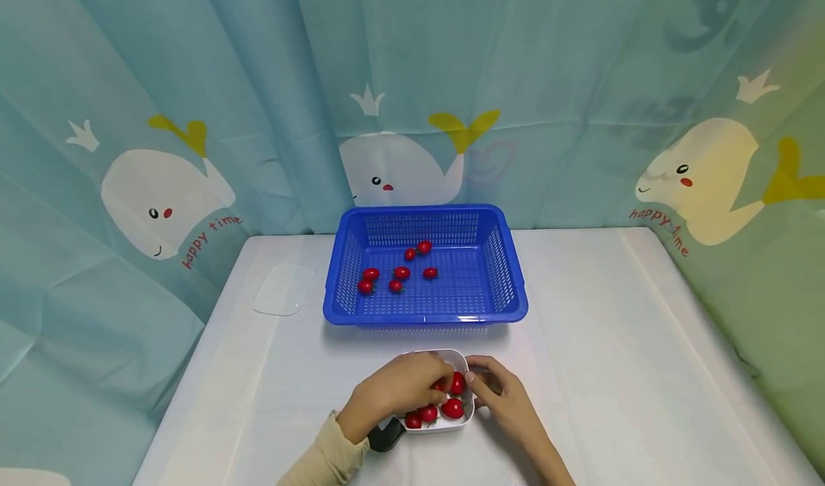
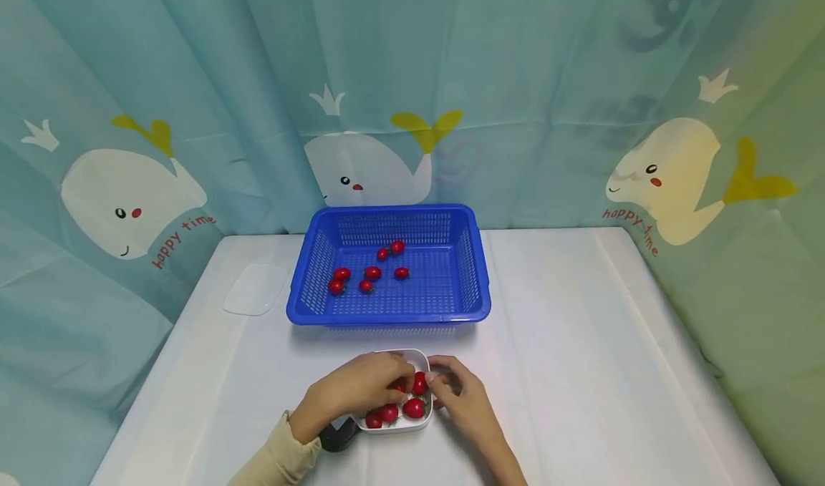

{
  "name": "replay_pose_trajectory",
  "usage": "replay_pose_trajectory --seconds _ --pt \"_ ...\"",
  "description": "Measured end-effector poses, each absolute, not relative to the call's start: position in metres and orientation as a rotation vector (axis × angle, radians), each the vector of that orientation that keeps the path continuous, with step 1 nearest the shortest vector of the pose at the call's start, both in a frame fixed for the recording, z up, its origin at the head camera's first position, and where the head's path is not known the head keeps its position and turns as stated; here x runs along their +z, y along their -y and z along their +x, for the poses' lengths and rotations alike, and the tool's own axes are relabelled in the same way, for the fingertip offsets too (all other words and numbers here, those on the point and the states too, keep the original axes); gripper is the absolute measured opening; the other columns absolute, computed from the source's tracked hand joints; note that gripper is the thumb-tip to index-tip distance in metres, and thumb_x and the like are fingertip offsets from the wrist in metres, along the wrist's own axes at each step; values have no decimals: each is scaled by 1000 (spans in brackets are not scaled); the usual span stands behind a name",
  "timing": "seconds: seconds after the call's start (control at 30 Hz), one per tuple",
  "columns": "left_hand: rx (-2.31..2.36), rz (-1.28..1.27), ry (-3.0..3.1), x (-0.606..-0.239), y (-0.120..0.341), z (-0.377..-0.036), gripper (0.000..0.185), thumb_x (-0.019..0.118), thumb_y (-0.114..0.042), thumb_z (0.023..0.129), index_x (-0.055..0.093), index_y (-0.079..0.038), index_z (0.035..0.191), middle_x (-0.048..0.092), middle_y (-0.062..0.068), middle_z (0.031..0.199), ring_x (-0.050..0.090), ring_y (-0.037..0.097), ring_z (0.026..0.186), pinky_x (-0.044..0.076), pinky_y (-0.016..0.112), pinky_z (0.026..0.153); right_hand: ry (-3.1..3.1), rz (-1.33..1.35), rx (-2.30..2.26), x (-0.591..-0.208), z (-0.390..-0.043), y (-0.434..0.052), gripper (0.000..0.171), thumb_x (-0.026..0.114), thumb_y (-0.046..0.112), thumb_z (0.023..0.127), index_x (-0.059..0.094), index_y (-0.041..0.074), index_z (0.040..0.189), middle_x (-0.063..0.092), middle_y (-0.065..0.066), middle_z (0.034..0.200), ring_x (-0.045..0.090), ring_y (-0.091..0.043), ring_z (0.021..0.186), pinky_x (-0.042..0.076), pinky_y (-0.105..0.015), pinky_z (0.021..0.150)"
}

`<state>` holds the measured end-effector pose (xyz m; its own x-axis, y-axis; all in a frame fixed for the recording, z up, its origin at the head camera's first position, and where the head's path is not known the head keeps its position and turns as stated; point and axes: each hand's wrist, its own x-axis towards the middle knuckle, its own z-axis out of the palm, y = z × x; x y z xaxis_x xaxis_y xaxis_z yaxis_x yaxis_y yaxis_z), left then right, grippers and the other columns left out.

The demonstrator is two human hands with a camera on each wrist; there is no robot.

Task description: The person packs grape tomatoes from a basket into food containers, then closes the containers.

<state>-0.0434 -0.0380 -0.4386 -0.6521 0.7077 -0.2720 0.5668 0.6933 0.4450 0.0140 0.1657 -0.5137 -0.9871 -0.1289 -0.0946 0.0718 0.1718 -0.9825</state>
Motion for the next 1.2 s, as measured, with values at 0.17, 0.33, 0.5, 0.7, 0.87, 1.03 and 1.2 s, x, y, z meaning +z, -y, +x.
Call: replay_pose_trajectory --seconds 0.17,0.33,0.5,0.7,0.87,1.03,1.2 --pt "470 1006 -2477 -438 40 -45 16 78 -23 94 66 -23 85 56 -12 77 51 4 70 45 20 68 -2279 -66 -1933 -515 14 -166 35 63 16 104 62 -2 134 73 -25 112 69 -4 89 61 -29 69" --pt "495 1073 -2470 -434 43 -49 11 77 -21 95 68 -22 88 57 -13 78 51 3 72 45 19 69 -2286 -61 -1938 -514 15 -166 34 64 16 103 63 -1 133 73 -24 110 69 -5 88 61 -29 69" --pt "531 1120 -2446 -422 50 -56 2 74 -20 97 72 -19 98 61 -13 85 53 1 76 48 18 74 -2293 -26 -1936 -514 14 -164 33 65 17 103 64 1 132 74 -23 109 70 -6 88 62 -29 69" --pt "670 1088 -2444 -399 59 -65 13 70 -18 100 74 -15 112 73 -6 102 62 7 87 55 22 83 -2316 10 -1893 -515 14 -163 34 66 19 102 65 3 132 74 -22 112 70 -6 89 61 -28 70" --pt "680 1038 -2614 -385 64 -74 15 70 -23 101 73 -19 115 74 -6 107 67 11 97 57 29 89 -2322 37 -1865 -514 13 -163 34 66 21 102 65 5 132 73 -21 113 70 -7 89 61 -28 70" --pt "747 958 -2787 -384 66 -86 17 71 -19 100 73 -16 116 75 -1 112 70 19 104 60 37 92 -2305 38 -1881 -513 14 -163 35 67 21 102 65 3 132 73 -21 113 70 -8 88 61 -28 70" --pt "728 902 -2961 -397 64 -103 19 73 -15 98 73 -14 116 75 3 114 69 24 109 59 40 97 -2307 18 -1896 -511 14 -163 36 66 20 102 64 1 133 73 -22 113 69 -8 89 61 -28 70"
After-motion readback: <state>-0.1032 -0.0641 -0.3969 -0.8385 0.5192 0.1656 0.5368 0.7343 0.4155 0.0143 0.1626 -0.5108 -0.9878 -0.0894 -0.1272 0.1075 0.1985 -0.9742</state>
